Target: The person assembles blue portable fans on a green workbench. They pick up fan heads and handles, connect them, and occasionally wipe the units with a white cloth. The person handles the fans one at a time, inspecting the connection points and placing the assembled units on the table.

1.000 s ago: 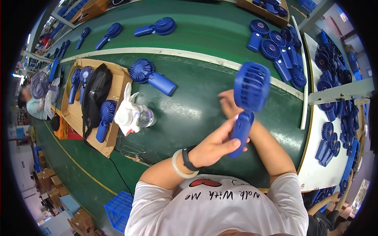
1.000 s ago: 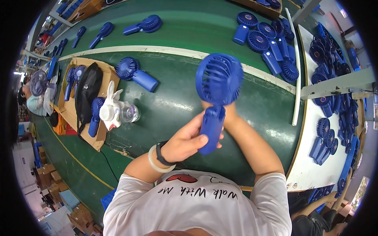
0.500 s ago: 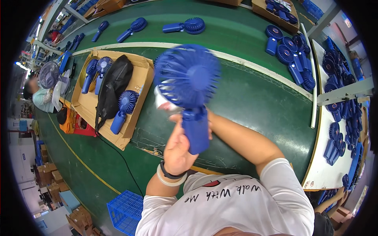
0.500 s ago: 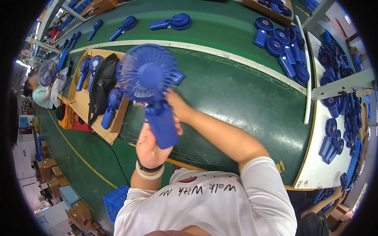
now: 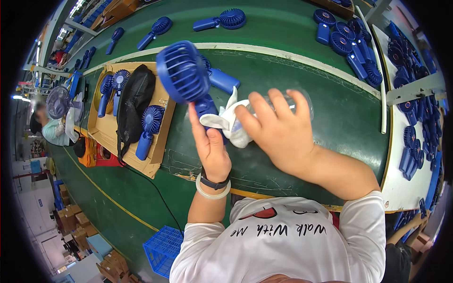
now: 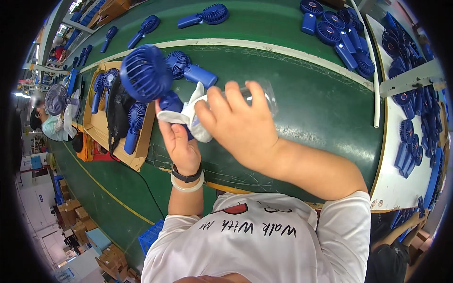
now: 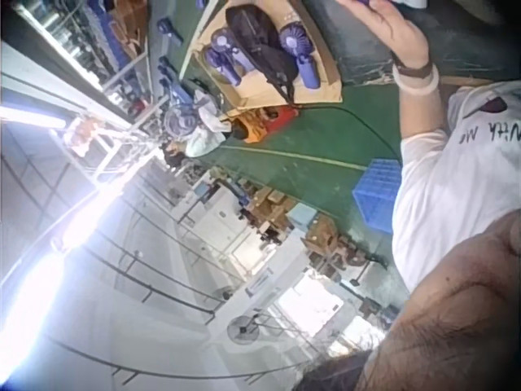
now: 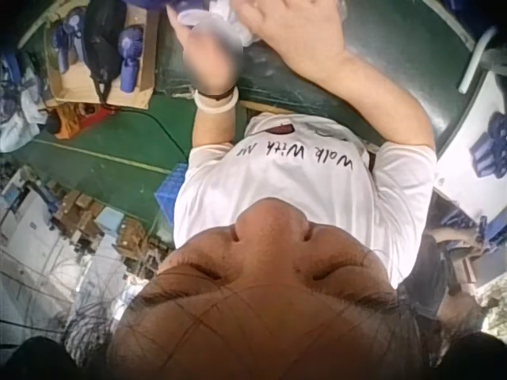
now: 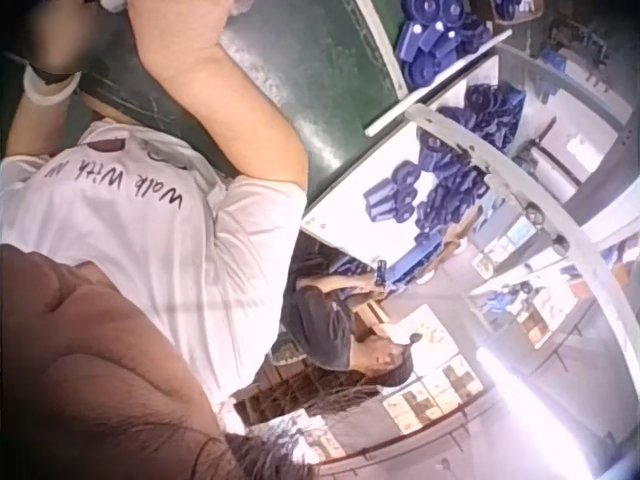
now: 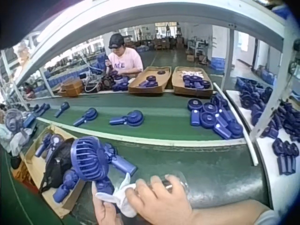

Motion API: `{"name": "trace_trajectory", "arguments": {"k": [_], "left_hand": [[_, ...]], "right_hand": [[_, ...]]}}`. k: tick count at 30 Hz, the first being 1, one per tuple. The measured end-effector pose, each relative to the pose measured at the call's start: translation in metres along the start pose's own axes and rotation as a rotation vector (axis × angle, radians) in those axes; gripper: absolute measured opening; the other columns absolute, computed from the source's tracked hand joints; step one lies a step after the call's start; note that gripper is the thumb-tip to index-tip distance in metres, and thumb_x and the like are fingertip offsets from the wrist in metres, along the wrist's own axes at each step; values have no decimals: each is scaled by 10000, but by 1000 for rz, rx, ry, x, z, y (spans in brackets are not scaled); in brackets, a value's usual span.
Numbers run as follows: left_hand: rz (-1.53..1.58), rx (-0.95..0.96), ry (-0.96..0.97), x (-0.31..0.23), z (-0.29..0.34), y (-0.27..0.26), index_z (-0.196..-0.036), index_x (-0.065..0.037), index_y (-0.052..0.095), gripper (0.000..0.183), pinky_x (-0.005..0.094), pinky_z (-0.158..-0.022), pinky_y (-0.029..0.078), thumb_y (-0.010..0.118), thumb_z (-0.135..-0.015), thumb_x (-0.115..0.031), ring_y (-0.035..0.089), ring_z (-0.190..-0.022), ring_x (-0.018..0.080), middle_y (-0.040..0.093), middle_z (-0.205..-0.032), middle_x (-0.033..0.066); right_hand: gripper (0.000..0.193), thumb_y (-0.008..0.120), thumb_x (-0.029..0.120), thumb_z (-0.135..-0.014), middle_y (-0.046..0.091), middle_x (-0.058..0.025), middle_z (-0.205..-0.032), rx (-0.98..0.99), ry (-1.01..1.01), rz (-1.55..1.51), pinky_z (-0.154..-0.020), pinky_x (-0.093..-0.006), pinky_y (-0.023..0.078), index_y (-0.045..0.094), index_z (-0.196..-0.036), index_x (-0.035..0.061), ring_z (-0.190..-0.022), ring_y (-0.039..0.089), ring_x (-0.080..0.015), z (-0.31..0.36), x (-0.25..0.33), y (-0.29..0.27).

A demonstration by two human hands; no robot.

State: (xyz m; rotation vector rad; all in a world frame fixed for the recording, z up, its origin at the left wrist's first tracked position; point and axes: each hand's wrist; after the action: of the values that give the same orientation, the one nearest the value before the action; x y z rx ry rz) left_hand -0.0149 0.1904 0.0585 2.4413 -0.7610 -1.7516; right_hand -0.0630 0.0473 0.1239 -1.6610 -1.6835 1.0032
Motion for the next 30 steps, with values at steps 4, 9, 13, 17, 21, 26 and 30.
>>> {"name": "trace_trajectory", "arguments": {"k": [4, 9, 13, 17, 21, 26, 30], "left_hand": [[18, 1, 22, 8, 4, 21, -1446, 4, 129, 571, 386, -1078, 255, 400, -974, -169, 353, -1290, 245, 313, -1427, 138], [406, 82, -213, 7, 6, -2, -1444, -45, 165, 582, 375, -983, 378, 435, -970, -247, 486, -1132, 231, 411, -1335, 149], [765, 199, -326, 3, 2, -7, -1349, -50, 323, 454, 414, -931, 401, 443, -964, -258, 491, -1090, 271, 462, -1239, 176], [823, 227, -352, 5, -1, -2, -1344, -36, 329, 460, 412, -937, 403, 457, -958, -251, 487, -1103, 278, 459, -1254, 186], [753, 211, -320, 6, 0, -2, -1349, -43, 326, 456, 414, -949, 402, 462, -956, -229, 489, -1114, 283, 448, -1279, 196], [267, 81, -147, 6, 6, 23, -1454, -42, 139, 598, 407, -1046, 324, 449, -963, -185, 411, -1256, 258, 360, -1410, 126], [258, 132, -139, 17, 2, 23, -1461, -38, 87, 619, 400, -1080, 264, 435, -967, -171, 330, -1315, 265, 284, -1452, 132]], "right_hand": [[243, 599, 220, -701, 561, -16, -985, -89, 62, 26, -843, -434, 375, 582, -942, 189, -937, 527, -209, -6, -18, 9], [448, 696, 76, -579, 573, -56, -974, 95, 241, -504, -840, -411, 414, 564, -1004, 117, -934, 551, -250, 27, -24, 13], [743, 735, -11, -528, 577, -78, -1052, 299, 727, -1518, -877, -323, 448, 442, -1211, 17, -1009, 552, -173, 42, -54, 17], [794, 749, -1, -541, 559, -101, -1101, 383, 705, -1440, -895, -332, 439, 420, -1264, 23, -1040, 545, -197, 57, -44, 21], [671, 732, 39, -571, 552, -121, -1093, 264, 498, -1001, -879, -408, 433, 490, -1196, 77, -1004, 542, -302, 51, -38, 19], [332, 593, 121, -701, 554, -37, -1015, -36, 181, -124, -832, -416, 385, 587, -1031, 156, -933, 529, -223, 15, -31, 9], [270, 569, 191, -733, 559, -29, -1049, -19, 146, -28, -867, -419, 361, 607, -1001, 201, -963, 528, -223, 19, -27, 11]]}}
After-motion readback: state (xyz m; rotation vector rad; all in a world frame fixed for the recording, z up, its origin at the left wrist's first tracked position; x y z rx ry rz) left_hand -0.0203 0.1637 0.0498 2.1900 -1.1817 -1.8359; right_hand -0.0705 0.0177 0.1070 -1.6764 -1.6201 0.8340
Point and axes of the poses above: each hand's wrist, its own z-axis away from the middle knuckle, its own y-axis out of the palm, x = y × z
